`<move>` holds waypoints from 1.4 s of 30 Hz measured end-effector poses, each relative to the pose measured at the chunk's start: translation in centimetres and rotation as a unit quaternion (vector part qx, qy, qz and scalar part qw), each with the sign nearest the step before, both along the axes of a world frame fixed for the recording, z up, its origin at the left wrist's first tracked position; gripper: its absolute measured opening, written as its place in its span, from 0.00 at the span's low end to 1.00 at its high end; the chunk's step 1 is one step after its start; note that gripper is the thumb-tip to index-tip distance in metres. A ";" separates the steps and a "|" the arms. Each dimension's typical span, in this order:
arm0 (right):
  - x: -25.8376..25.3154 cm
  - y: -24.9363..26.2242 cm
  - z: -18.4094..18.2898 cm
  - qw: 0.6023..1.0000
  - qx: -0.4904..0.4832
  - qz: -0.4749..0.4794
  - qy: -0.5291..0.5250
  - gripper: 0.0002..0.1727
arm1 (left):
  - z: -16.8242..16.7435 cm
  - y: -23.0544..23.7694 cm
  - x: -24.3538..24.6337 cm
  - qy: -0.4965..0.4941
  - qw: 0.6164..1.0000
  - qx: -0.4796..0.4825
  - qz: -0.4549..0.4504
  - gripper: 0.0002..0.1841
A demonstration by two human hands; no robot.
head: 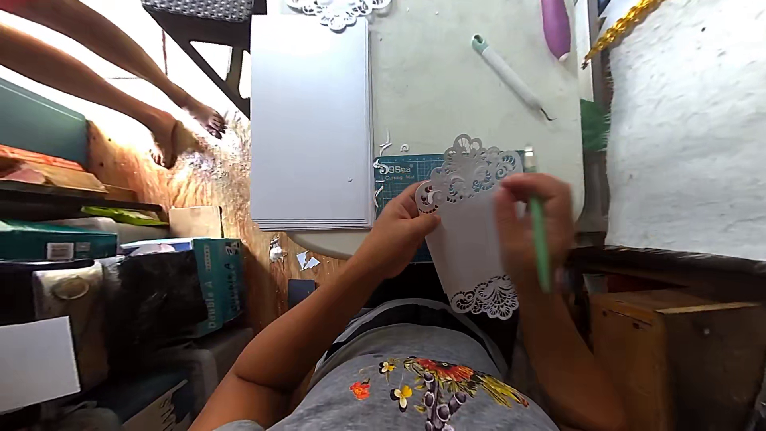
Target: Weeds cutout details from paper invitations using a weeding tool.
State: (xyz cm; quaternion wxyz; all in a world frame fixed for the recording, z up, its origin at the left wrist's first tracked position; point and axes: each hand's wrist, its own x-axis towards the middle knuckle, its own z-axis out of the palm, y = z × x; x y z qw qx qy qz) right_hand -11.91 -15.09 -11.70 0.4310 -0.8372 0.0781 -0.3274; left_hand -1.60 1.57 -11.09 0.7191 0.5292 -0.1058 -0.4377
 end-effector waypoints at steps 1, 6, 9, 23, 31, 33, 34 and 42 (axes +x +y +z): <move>0.8 0.7 -0.5 0.999 -0.016 0.037 -0.015 0.14 | -0.1 -0.1 -0.1 -0.011 1.000 -0.003 -0.006 0.18; 3.0 2.3 -2.8 0.993 -0.037 0.100 -0.048 0.16 | -1.0 0.3 0.1 -0.038 0.996 -0.057 -0.054 0.25; 3.1 2.3 -3.1 0.994 -0.015 0.094 -0.061 0.12 | -1.0 0.6 0.2 -0.035 0.995 -0.066 -0.069 0.26; 3.1 2.4 -2.8 0.984 0.090 0.150 -0.044 0.14 | 0.1 1.2 1.7 -0.045 0.998 0.028 -0.037 0.21; 3.4 3.3 -2.6 0.990 0.077 0.106 -0.050 0.09 | 0.1 1.0 1.0 -0.128 0.989 0.068 -0.023 0.15; 3.4 3.4 -2.0 0.986 0.120 0.111 -0.041 0.10 | 0.0 1.0 1.0 -0.146 0.986 0.073 -0.023 0.15; 3.5 3.3 -1.7 0.983 0.144 0.111 -0.038 0.11 | 0.0 1.0 1.0 -0.148 0.986 0.077 -0.023 0.15; 8.1 -2.8 -0.1 0.996 -0.087 -0.005 -0.015 0.10 | -0.1 0.8 0.7 -0.014 0.998 0.047 0.048 0.18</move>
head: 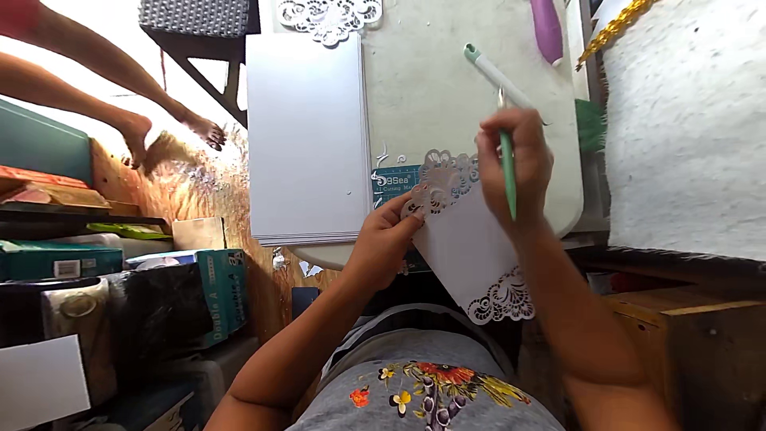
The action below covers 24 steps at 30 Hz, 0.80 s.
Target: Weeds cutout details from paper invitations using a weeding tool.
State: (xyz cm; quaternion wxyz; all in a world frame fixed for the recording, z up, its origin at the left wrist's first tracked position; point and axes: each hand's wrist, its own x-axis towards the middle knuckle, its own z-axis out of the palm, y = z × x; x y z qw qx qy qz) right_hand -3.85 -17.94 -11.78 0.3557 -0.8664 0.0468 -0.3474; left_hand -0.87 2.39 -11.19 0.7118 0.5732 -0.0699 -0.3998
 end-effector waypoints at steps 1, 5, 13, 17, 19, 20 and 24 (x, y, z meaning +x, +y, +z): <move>0.9 -1.1 0.1 0.998 -0.052 -0.009 0.024 0.11 | 0.2 0.0 -0.1 0.022 1.000 -0.006 0.008 0.18; 3.2 -3.2 0.6 0.973 -0.135 0.020 0.184 0.19 | 0.6 0.2 -0.2 0.070 0.997 -0.036 0.027 0.19; 4.7 -3.8 0.4 0.974 -0.141 0.010 0.176 0.17 | 0.5 0.5 -0.6 0.072 0.996 -0.039 0.044 0.17; 4.6 -4.6 0.9 0.977 -0.136 -0.035 0.162 0.19 | 0.3 0.6 -0.7 0.054 0.997 -0.020 0.050 0.15; 4.3 -4.9 0.7 0.978 -0.142 -0.018 0.150 0.18 | 0.3 0.6 -0.7 0.042 0.998 -0.019 0.050 0.15; 3.9 -4.6 0.7 0.985 -0.137 -0.005 0.106 0.17 | 0.3 0.5 -0.7 0.037 0.998 -0.020 0.050 0.15; -0.1 0.1 1.5 0.990 -0.061 0.128 0.003 0.08 | 0.2 0.7 -0.7 0.028 0.998 -0.024 0.059 0.17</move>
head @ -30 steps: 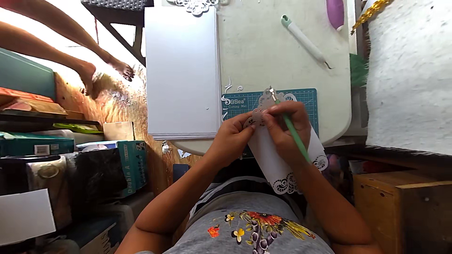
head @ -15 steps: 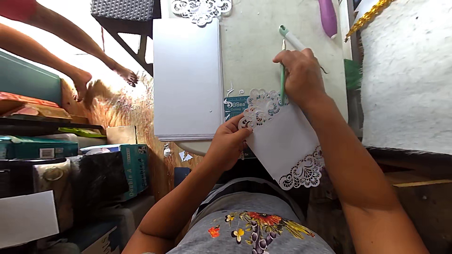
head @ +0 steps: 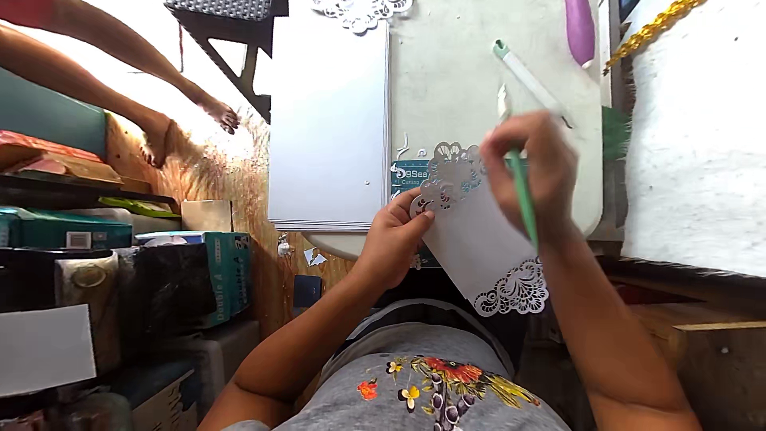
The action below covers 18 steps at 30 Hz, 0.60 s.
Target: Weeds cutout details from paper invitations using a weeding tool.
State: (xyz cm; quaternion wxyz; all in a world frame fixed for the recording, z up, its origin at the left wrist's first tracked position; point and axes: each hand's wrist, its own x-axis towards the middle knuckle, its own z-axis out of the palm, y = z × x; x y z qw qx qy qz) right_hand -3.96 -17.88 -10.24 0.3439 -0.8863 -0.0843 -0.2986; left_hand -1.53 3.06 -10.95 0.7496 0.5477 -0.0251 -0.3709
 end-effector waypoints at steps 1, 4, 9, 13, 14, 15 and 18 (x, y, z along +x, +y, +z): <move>-1.2 1.5 -0.1 0.999 0.021 0.038 0.006 0.07 | 0.0 0.1 0.1 -0.008 1.000 -0.004 -0.005 0.19; -3.1 4.3 -1.2 0.995 0.044 0.084 0.019 0.05 | 0.0 0.1 0.0 -0.033 0.999 -0.030 -0.027 0.24; -3.2 4.9 -1.5 0.997 0.048 0.063 0.006 0.05 | 0.3 0.5 -0.3 -0.132 0.989 -0.026 -0.062 0.27; -3.4 4.9 -1.1 0.996 -0.017 0.077 -0.031 0.04 | 0.9 0.5 -0.4 -0.224 0.972 0.017 -0.074 0.29; -3.4 4.9 -1.2 0.995 -0.041 0.079 -0.046 0.04 | 0.9 0.5 -0.4 -0.244 0.966 0.027 -0.077 0.29; -3.3 5.1 -1.2 0.994 -0.058 0.077 -0.056 0.03 | 1.0 0.5 -0.4 -0.254 0.963 0.030 -0.080 0.29; -3.1 5.4 -1.5 0.997 -0.005 0.062 -0.050 0.04 | 1.0 0.4 -0.5 -0.225 0.971 0.018 -0.076 0.27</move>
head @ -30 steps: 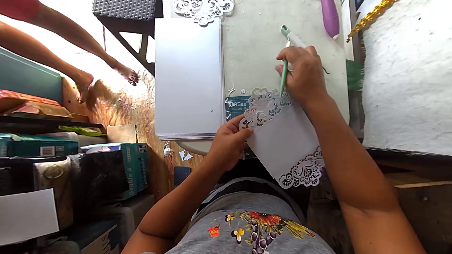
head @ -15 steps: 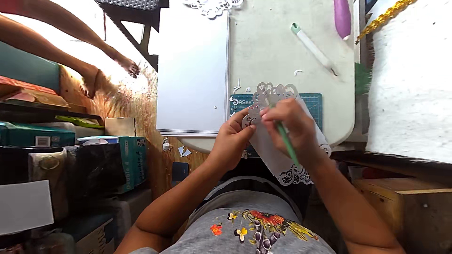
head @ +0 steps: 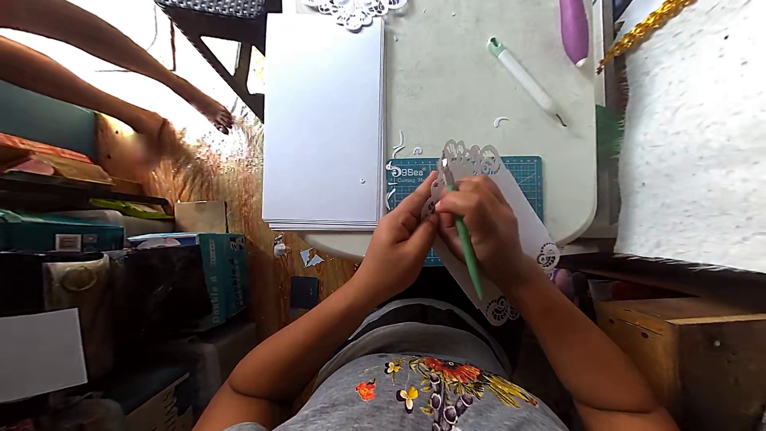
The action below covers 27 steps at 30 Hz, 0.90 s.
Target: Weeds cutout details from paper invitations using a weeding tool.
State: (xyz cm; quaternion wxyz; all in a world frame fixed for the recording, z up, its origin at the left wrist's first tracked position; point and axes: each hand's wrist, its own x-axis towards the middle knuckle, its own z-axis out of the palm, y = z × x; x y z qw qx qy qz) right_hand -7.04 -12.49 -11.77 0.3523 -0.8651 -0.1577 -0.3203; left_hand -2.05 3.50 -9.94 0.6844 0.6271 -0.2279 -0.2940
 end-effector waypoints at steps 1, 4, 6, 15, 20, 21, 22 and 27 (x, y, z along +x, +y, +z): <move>0.0 0.1 0.0 0.999 0.043 -0.004 0.017 0.05 | 0.0 0.0 0.0 0.023 1.000 -0.008 0.000 0.26; -0.2 -0.1 0.4 0.986 0.150 -0.011 0.074 0.12 | 0.0 0.1 0.0 0.074 0.997 -0.032 0.003 0.26; -0.3 -0.4 0.5 0.986 0.144 -0.005 0.080 0.12 | 0.0 0.1 0.1 0.084 0.996 -0.034 0.007 0.27; -0.3 -0.3 0.4 0.999 -0.046 0.010 -0.002 0.03 | 0.4 0.1 0.0 -0.029 0.999 0.016 0.007 0.29; 0.1 -0.2 0.5 0.998 -0.055 0.009 0.012 0.04 | 0.6 0.0 -0.1 -0.056 0.998 0.031 0.000 0.28; 0.2 -0.3 0.5 0.999 -0.024 0.010 0.025 0.06 | 0.6 0.0 -0.1 -0.051 0.998 0.030 0.005 0.28; 0.3 -0.3 0.6 0.999 0.007 0.011 0.038 0.07 | 0.6 0.0 0.0 -0.040 0.999 0.027 0.005 0.28; 0.2 -0.7 0.5 0.987 0.138 0.014 0.088 0.13 | 0.5 0.1 0.2 0.026 1.000 0.002 0.005 0.27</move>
